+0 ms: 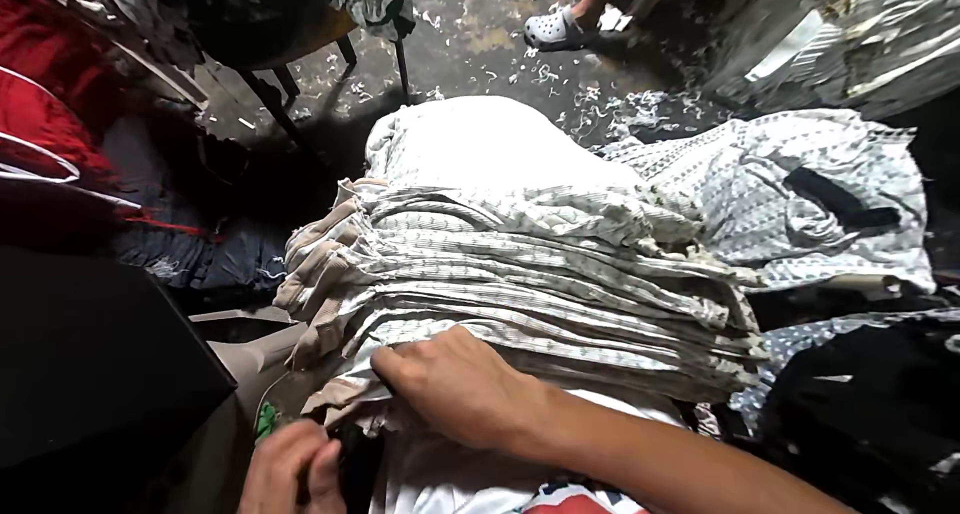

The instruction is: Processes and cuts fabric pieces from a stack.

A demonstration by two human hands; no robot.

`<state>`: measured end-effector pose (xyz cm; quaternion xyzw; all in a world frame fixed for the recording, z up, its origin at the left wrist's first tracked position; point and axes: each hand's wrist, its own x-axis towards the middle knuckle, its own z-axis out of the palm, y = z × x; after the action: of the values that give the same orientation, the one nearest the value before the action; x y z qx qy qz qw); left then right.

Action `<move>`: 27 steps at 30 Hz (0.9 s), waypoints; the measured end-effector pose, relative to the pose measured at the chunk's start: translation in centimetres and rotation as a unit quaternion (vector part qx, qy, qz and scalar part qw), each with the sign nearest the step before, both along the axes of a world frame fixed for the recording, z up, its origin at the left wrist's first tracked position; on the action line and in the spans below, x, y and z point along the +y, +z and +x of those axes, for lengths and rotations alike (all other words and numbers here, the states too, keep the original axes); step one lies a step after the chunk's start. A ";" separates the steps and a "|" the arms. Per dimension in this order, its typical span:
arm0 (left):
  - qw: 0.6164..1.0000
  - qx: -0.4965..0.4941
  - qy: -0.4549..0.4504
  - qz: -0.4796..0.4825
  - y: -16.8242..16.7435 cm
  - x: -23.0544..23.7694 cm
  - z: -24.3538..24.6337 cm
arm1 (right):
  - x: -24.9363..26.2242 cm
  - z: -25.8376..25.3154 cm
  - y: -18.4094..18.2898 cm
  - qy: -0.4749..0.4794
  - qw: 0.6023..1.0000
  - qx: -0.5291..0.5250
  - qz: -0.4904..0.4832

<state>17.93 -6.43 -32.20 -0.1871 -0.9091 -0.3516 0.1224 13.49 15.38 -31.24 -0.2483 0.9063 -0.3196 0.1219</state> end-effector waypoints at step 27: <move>0.986 -0.157 -0.036 -0.042 3.7 0.1 3.1 | -1.9 0.0 0.7 0.036 0.750 -0.610 -0.251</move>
<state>20.98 -6.28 -28.47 -0.1678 -0.9234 -0.3426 -0.0422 13.52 13.51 -30.59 -0.0549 0.5163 -0.6144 0.5941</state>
